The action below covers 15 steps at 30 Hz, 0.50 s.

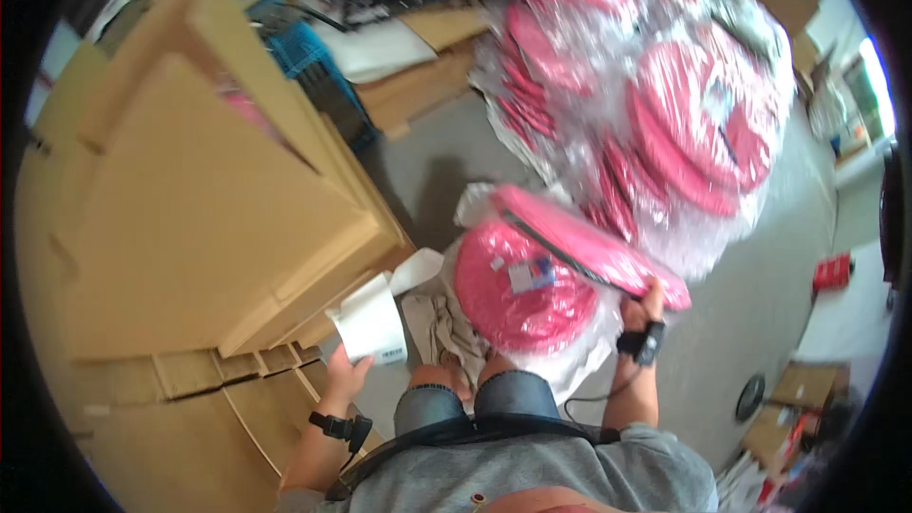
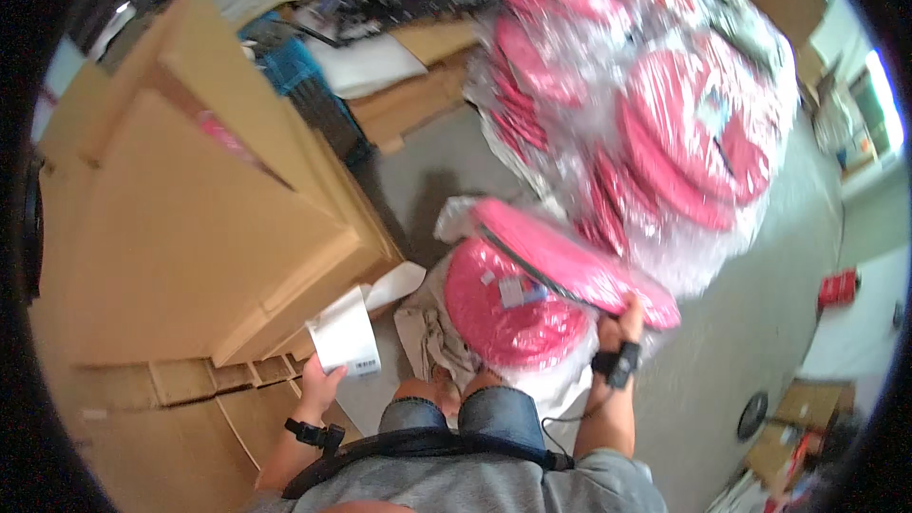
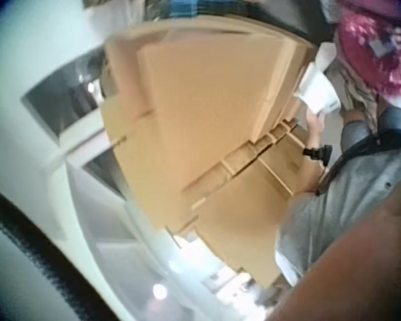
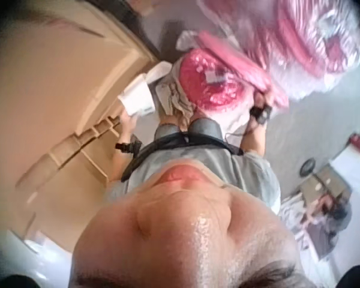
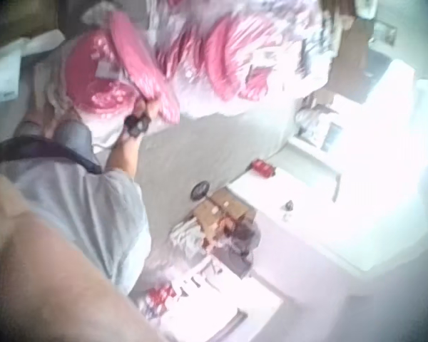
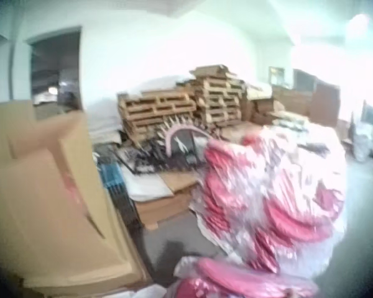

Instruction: The person repeatedly picks up a pink circular item wrapped in plastic, peels a label from a roll, and sticks it onto the item. They then place the labeled item into a cardboard box. This process is repeated multiple times.

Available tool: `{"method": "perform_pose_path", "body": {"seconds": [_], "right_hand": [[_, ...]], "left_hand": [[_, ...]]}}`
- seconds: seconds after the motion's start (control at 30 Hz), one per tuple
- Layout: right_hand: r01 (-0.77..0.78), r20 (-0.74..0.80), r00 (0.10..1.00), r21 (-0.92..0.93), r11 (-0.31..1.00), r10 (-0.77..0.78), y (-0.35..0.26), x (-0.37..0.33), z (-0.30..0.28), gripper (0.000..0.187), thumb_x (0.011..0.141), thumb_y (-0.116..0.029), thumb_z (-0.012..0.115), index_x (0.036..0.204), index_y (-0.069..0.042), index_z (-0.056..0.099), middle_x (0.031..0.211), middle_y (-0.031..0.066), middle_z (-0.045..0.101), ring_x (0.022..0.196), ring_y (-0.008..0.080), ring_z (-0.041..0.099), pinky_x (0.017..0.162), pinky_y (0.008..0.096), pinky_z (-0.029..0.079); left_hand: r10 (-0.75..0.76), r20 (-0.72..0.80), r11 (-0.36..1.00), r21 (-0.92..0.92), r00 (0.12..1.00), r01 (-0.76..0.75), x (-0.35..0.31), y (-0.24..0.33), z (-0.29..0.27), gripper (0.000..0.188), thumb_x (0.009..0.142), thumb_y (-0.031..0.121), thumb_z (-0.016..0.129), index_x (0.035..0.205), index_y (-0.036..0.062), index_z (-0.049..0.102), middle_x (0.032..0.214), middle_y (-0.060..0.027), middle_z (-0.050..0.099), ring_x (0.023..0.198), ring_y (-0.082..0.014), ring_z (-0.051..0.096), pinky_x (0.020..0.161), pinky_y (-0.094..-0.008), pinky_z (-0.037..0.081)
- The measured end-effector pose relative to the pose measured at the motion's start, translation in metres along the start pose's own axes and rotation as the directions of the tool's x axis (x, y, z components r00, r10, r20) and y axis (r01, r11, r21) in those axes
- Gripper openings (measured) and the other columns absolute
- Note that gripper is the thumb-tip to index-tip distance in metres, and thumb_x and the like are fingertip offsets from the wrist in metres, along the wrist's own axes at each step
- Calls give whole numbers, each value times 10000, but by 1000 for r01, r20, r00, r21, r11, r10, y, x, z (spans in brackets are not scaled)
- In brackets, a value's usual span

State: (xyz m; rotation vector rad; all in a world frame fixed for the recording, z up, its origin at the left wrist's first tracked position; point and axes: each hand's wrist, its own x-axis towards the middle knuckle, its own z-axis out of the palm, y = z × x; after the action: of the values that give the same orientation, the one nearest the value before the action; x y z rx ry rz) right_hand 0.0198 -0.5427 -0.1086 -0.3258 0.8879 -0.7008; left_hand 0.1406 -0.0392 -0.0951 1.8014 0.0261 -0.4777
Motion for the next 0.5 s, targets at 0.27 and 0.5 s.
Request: {"method": "perform_pose_path", "body": {"seconds": [0.27,0.5], "right_hand": [[207,55,978,-309,928,-200,-142,-149,96,121,719,-130,549,632,-175,478,591,-54,465,474,84,425,392,225,312],[428,420,871,-387,817,-257,-187,-192,148,77,700,-88,548,777,-89,550,759,24,573,709,173,563,672,301,472]], "left_hand": [[20,-374,981,-171,927,-90,-136,55,-73,364,730,-85,551,1082,-29,482,997,-67,581,916,-139,538,827,-275,413],[-27,-586,950,-268,810,-162,-174,19,-119,383,721,-110,534,1091,-36,472,1004,-92,580,909,-169,551,810,-289,432]]}}
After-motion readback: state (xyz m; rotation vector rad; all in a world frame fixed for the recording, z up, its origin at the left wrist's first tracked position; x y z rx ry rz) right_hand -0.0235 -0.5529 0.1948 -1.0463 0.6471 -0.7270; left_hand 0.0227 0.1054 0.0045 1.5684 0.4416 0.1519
